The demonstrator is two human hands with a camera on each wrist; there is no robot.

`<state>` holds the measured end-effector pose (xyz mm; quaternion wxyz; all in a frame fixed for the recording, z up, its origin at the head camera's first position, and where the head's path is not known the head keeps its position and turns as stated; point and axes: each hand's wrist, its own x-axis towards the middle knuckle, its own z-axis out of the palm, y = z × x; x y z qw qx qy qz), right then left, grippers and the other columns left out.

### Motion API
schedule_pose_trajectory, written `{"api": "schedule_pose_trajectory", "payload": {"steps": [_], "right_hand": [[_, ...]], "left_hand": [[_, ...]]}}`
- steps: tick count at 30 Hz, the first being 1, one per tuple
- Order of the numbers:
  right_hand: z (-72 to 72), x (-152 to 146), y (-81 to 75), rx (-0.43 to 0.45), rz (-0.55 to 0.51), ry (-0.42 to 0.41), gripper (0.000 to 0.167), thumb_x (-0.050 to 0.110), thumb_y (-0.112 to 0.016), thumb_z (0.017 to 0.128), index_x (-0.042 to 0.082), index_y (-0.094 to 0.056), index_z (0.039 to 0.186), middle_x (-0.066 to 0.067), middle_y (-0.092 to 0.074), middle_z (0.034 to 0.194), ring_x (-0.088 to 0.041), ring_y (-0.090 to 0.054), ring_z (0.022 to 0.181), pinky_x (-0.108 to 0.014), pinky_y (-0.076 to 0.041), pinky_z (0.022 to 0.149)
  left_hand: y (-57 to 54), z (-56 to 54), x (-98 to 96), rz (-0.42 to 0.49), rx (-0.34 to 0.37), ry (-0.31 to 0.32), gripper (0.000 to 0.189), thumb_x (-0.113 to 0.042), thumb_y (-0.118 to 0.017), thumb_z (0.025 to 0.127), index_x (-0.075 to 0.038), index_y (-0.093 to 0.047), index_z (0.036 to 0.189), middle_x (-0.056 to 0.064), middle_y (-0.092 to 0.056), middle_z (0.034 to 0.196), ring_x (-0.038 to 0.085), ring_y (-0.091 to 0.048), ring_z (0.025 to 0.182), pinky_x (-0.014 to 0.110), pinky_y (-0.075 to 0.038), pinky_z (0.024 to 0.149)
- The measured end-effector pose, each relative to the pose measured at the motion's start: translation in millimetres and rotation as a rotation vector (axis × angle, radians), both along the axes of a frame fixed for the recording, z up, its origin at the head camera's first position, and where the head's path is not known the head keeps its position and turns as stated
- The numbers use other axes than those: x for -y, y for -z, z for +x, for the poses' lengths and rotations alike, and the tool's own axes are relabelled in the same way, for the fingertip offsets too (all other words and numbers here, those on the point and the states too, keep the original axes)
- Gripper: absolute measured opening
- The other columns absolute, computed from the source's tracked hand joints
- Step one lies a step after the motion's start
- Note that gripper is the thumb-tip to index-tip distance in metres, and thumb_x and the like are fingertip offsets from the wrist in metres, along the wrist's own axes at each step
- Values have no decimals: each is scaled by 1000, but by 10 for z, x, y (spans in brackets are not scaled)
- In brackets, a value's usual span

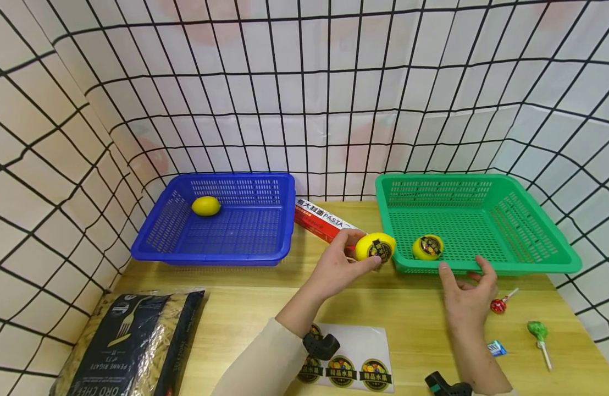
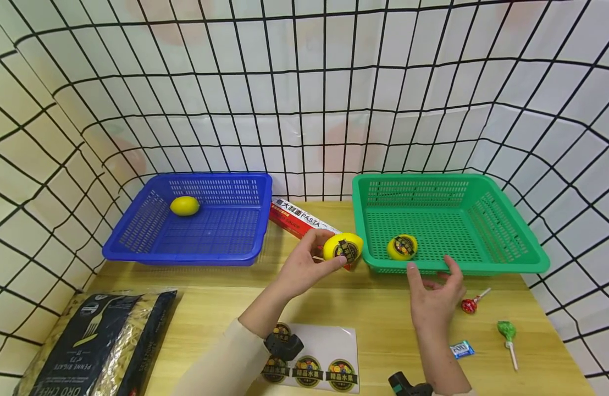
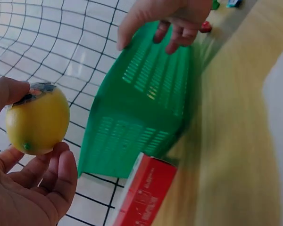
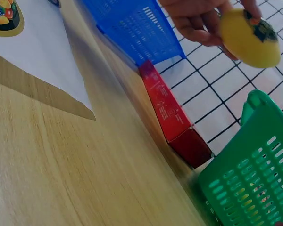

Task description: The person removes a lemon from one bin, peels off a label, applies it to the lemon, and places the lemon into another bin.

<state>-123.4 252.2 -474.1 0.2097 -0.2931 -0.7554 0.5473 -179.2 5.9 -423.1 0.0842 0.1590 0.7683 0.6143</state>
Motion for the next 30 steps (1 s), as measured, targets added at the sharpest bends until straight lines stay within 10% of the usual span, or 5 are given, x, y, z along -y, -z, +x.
{"api": "schedule_pose_trajectory", "payload": {"steps": [11,30], "right_hand": [[-16,-52,50,-23,-12,10,74,43,-73,93,38,-32,154,12,-30,123,-4,-50,87,-8,-44,66],[-4,3,103,-66,18,-10,71,41,-69,95,36,-32,155,-6,-33,137,-3,-51,82,-8,-43,65]], "left_hand": [[-215,-443,-462,-129,-134,112,54,-37,-79,89,-20,-61,137,-5,-65,120,14,-61,85,22,-55,68],[-229,-940,-941,-773,-505,222,57,-47,-67,97,-29,-50,149,-2,-54,143,10,-55,118,20,-49,101]]}}
